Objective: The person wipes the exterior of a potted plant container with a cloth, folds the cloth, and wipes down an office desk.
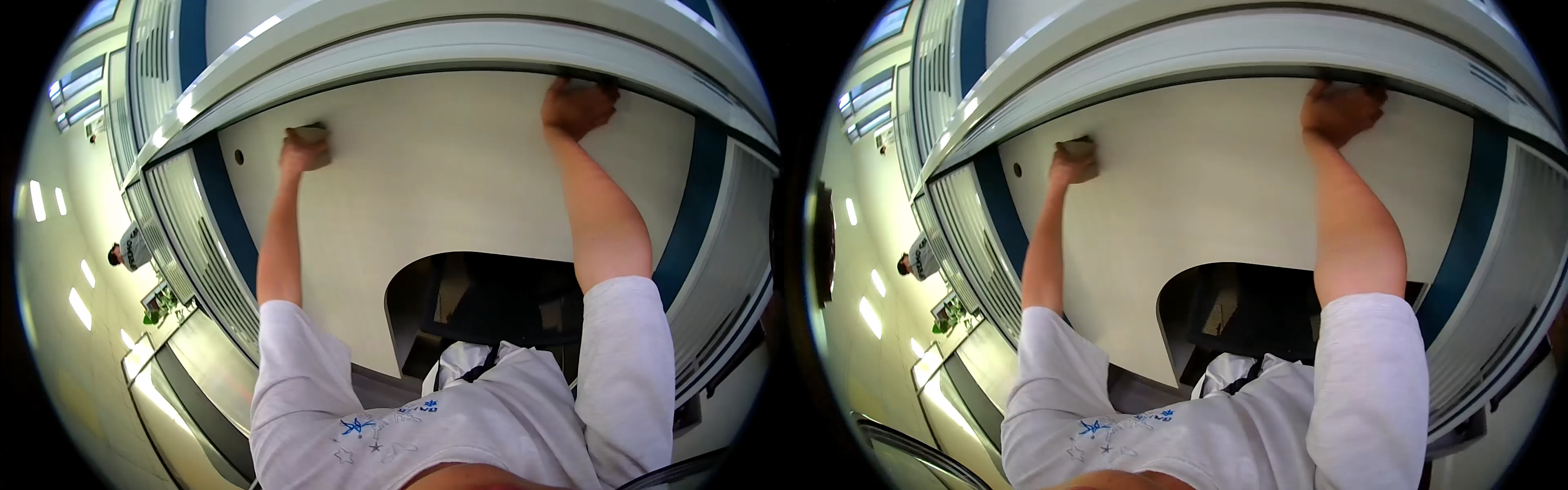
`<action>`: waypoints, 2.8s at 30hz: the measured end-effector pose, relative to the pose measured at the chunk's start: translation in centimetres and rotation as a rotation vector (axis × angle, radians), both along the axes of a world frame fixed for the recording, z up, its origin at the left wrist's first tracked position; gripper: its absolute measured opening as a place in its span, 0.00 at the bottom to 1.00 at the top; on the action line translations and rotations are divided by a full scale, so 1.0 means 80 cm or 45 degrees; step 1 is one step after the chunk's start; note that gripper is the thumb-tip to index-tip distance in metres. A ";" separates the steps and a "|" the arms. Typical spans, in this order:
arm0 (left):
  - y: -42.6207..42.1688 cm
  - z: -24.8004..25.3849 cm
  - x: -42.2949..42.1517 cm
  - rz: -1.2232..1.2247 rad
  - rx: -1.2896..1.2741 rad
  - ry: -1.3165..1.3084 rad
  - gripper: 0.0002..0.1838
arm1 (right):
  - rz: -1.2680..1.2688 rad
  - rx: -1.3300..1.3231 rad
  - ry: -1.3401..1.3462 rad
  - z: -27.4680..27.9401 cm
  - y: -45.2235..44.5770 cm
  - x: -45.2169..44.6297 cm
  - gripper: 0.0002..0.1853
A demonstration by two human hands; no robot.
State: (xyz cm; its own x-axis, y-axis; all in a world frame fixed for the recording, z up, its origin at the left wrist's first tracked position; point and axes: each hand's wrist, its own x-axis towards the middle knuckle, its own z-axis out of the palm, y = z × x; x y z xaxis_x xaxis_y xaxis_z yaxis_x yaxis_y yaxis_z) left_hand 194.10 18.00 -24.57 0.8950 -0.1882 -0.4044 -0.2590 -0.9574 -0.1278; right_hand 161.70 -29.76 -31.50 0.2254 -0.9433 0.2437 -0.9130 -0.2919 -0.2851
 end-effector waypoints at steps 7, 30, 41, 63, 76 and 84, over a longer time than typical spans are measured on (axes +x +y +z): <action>-0.036 0.017 0.045 -0.100 0.363 0.144 0.56 | -0.030 -0.026 -0.053 -0.004 0.006 0.003 0.52; -0.409 0.011 -0.413 -1.265 -0.274 -0.346 0.19 | -0.034 -0.073 0.005 -0.020 0.005 0.007 0.53; -0.294 0.044 -0.454 -0.798 -0.563 0.141 0.42 | -0.054 -0.236 0.113 -0.042 -0.005 0.008 0.50; 0.311 0.064 -0.391 0.657 -0.915 -0.285 0.48 | -0.087 -0.281 -0.024 -0.089 -0.068 0.014 0.52; 0.728 -0.086 -0.599 2.231 0.191 -0.844 0.33 | 2.435 -0.098 0.279 0.219 0.531 0.022 0.47; 0.698 -0.086 -0.588 2.174 0.340 -0.832 0.40 | 2.254 -0.283 -0.039 0.091 0.766 0.139 0.23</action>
State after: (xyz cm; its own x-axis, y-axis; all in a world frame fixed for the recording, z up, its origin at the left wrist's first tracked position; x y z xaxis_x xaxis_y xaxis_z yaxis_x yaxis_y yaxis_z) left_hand 147.05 73.86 -31.42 0.0279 0.9834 0.1796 0.9990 -0.0336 0.0291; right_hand 172.82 31.55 -24.21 0.8277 0.4436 0.3436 0.5063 -0.8544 -0.1167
